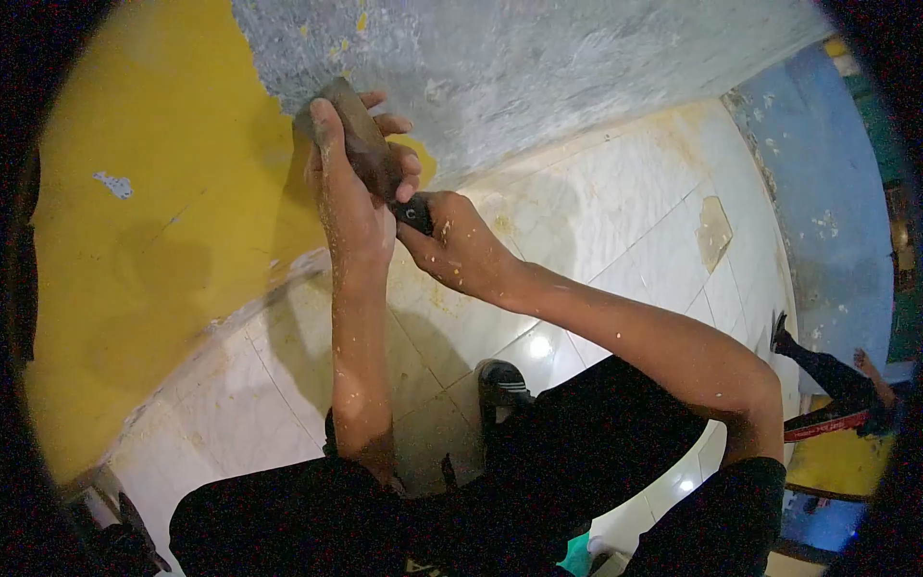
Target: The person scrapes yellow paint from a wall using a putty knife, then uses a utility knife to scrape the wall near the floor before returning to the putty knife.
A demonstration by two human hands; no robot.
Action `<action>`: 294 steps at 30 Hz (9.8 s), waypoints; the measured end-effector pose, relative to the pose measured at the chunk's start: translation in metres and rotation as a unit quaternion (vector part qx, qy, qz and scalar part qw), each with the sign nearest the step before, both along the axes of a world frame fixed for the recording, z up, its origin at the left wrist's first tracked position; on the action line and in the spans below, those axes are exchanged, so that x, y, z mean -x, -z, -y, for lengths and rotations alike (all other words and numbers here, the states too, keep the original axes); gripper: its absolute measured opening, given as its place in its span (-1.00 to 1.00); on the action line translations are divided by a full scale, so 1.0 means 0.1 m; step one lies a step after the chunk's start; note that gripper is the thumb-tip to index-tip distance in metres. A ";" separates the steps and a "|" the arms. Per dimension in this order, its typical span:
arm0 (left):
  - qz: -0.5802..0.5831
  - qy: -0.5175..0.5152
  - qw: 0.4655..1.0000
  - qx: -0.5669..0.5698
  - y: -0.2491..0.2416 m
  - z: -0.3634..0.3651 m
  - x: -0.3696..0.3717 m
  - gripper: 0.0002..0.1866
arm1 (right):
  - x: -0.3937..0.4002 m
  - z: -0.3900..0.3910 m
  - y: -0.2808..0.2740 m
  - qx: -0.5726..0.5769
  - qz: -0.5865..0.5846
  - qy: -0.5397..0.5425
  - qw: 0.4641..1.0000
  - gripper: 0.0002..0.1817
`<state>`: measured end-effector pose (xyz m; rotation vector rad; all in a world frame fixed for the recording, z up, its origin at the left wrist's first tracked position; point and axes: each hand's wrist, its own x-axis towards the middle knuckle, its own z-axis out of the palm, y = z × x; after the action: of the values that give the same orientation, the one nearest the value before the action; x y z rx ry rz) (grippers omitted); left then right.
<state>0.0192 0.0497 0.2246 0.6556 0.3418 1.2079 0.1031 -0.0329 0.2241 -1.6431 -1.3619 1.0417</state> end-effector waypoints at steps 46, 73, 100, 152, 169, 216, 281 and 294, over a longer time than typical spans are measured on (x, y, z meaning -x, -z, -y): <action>0.010 -0.012 1.000 0.025 -0.11 0.09 0.04 -0.46 | -1.25 3.28 -2.72 -0.551 0.369 0.312 0.680 -0.54; -0.041 0.005 0.999 -0.005 -0.21 0.16 0.07 -0.43 | -0.03 0.78 -1.50 -0.125 0.179 0.175 0.960 -0.50; -0.031 -0.018 0.998 0.043 -0.18 0.12 0.10 -0.43 | 0.18 0.16 -0.02 0.120 -0.199 0.017 0.973 -0.47; -0.025 -0.014 0.999 0.041 -0.29 0.08 0.12 -0.35 | 0.21 0.12 -0.12 0.118 -0.205 0.020 0.971 -0.45; -0.039 -0.021 0.998 0.051 -0.35 0.11 0.12 -0.34 | 0.21 0.14 -0.19 0.152 -0.228 0.028 0.961 -0.46; -0.079 -0.039 0.996 -0.025 -0.28 0.07 0.11 -0.41 | 0.31 0.13 -0.29 0.125 -0.280 0.018 0.952 -0.48; -0.110 -0.085 0.990 -0.018 -0.73 0.06 0.09 -0.40 | 0.27 0.10 -0.61 0.113 -0.268 -0.006 0.957 -0.41; -0.098 -0.054 0.993 -0.036 -0.73 0.06 0.21 -0.40 | 0.38 0.14 -0.64 0.100 -0.260 0.017 0.960 -0.40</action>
<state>-0.0013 0.0440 0.2980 0.8307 0.5053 1.2655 0.0650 -0.0466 0.2883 -1.3845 -0.8984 1.5006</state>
